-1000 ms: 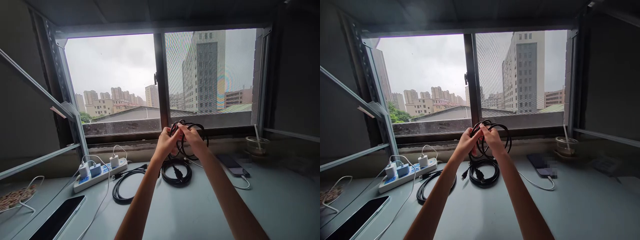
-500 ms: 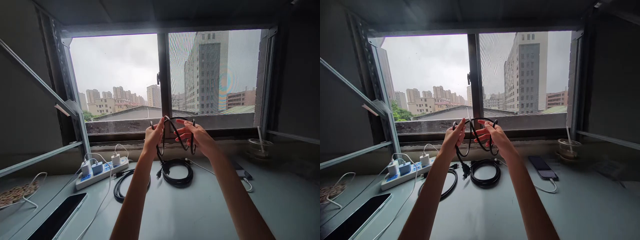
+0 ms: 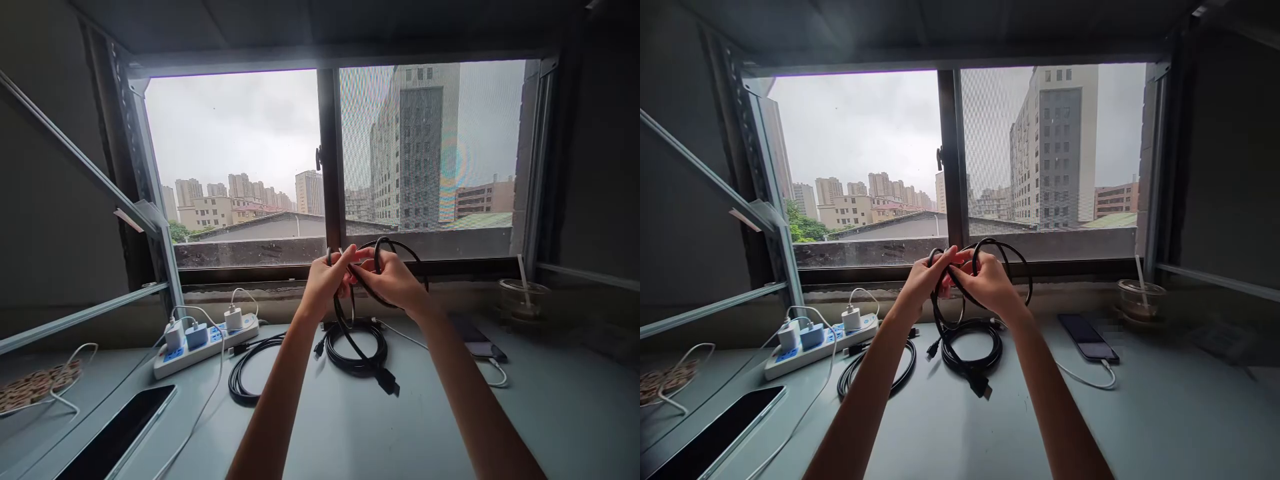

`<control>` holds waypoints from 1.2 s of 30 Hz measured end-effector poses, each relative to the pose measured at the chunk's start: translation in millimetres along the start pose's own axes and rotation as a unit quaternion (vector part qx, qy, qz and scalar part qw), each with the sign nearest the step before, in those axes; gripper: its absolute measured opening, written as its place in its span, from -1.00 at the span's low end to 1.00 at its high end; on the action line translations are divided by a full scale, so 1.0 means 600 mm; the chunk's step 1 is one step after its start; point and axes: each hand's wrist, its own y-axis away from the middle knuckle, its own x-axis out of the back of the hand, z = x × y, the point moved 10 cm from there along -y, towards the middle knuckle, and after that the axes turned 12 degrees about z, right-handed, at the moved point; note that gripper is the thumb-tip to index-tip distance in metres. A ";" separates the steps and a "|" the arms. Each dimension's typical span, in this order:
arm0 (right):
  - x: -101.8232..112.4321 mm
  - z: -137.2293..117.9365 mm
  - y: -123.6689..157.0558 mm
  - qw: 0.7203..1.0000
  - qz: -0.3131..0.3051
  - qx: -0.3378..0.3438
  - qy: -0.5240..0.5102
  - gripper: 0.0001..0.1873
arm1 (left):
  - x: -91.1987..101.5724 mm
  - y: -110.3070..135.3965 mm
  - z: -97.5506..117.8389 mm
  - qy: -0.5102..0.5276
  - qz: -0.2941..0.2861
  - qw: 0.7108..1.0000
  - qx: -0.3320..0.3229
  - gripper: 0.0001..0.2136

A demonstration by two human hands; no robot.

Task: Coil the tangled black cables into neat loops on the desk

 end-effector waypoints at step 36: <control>0.122 0.015 -0.009 0.970 0.151 -0.098 -0.160 -0.62 | 0.183 -0.025 0.058 0.198 0.247 0.936 -0.156 -0.57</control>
